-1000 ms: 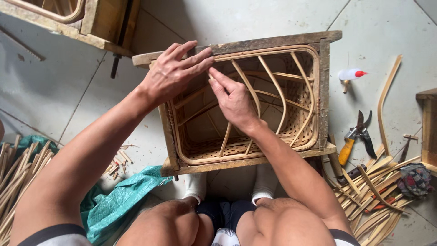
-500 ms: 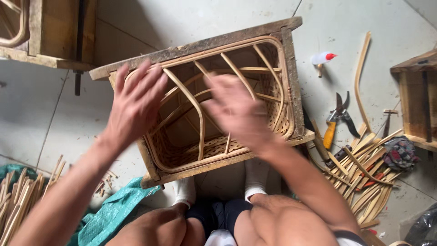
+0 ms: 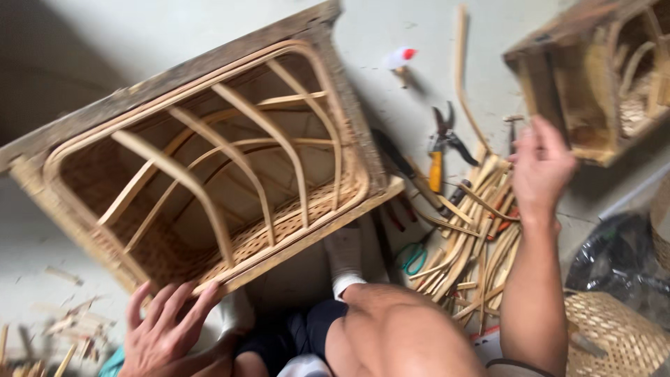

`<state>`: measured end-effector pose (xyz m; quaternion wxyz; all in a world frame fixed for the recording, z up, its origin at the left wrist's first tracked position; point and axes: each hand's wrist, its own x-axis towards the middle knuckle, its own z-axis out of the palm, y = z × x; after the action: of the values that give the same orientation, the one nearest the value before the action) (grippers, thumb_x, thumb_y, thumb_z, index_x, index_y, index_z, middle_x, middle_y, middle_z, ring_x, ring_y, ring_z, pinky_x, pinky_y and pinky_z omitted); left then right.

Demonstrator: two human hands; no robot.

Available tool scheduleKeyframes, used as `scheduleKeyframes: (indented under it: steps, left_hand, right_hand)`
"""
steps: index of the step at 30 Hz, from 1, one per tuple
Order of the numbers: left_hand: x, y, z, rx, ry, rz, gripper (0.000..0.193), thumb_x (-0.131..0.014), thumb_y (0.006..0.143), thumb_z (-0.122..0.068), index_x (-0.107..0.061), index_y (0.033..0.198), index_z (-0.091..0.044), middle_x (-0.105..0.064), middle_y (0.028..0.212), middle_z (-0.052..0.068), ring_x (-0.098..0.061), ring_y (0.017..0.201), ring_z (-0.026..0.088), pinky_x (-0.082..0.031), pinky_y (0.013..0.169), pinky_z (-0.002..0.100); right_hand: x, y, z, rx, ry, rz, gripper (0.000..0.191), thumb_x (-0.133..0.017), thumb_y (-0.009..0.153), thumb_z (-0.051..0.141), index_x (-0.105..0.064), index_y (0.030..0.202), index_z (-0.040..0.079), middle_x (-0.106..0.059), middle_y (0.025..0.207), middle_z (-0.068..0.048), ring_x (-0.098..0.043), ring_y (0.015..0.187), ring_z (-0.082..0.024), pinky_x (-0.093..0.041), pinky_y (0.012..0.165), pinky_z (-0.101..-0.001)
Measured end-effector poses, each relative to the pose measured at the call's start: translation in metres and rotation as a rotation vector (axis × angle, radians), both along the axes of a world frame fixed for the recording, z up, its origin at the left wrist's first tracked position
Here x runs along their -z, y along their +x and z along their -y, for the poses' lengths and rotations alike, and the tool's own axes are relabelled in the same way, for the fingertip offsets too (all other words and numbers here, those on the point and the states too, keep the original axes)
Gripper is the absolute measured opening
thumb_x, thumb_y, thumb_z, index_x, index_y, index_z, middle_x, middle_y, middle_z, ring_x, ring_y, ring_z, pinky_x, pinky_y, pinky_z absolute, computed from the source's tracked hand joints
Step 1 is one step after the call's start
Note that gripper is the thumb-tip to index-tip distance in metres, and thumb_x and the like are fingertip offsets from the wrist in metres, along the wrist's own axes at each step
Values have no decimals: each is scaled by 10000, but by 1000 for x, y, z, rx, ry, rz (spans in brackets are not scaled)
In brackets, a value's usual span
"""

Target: The person sits on the floor fitting curved bamboo ribs into a woven basket frame held in a wooden jig, tapping them into place with a hammer, trimming protruding ends with pliers, and squeezing glue from a bottle along the rim joints.

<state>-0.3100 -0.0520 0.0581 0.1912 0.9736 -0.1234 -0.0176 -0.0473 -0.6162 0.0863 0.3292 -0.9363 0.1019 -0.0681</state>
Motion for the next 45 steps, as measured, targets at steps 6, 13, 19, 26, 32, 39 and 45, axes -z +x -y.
scheduleKeyframes:
  steps: [6, 13, 19, 26, 32, 39, 45]
  left_hand:
    - [19, -12, 0, -33, 62, 80, 507, -884, 798, -250, -723, 1279, -267, -708, 986, 41, -687, 959, 218, -414, 1104, 460]
    - [22, -16, 3, -46, 79, 92, 512, -903, 794, -285, -728, 1275, -274, -712, 987, 34, -684, 951, 212, -420, 1091, 454]
    - [16, -7, 5, -1, 89, 109, 495, -863, 824, -230, -702, 1290, -272, -684, 1020, 35, -664, 985, 217, -398, 1101, 485]
    - [8, -1, 6, -9, 95, 61, 496, -835, 831, -235, -689, 1304, -266, -676, 1013, 27, -652, 990, 211, -381, 1105, 488]
    - [5, 9, 10, 13, 48, 115, 502, -843, 826, -206, -679, 1299, -236, -685, 1019, 28, -645, 978, 211, -366, 1088, 506]
    - [3, 15, 7, 27, 76, 110, 571, -833, 806, -159, -655, 1345, -228, -677, 1014, 22, -651, 978, 209, -357, 1094, 511]
    - [1, 15, 6, 22, 70, 109, 579, -831, 803, -180, -644, 1349, -231, -673, 1029, 25, -651, 988, 211, -354, 1098, 522]
  right_hand:
    - [55, -28, 29, 80, -183, -477, 254, -691, 1013, 237, -763, 1172, 52, -784, 940, -140, -757, 779, -190, -574, 705, -310]
    - [86, -49, -31, -221, -155, -336, 216, -698, 1006, 235, -753, 1142, 76, -755, 1054, -113, -741, 849, -190, -621, 734, -321]
    - [100, -27, -87, -398, -307, -212, 285, -799, 913, 216, -739, 1125, 36, -729, 1017, -141, -721, 840, -277, -571, 705, -392]
    - [106, -13, -61, -182, -309, -270, 196, -755, 1024, 197, -733, 1162, 60, -722, 1049, -112, -705, 813, -216, -568, 677, -333]
    - [105, -17, -39, -167, -227, 48, 186, -777, 990, 93, -728, 1136, -12, -695, 986, -150, -707, 787, -208, -552, 678, -300]
    - [121, -45, -69, -296, -87, -92, 93, -710, 1059, 76, -761, 1117, 24, -741, 903, -105, -708, 745, -218, -553, 646, -288]
    - [117, -80, -90, -463, -200, -214, 402, -531, 886, -89, -708, 1241, -21, -726, 1060, -159, -711, 860, -280, -590, 732, -328]
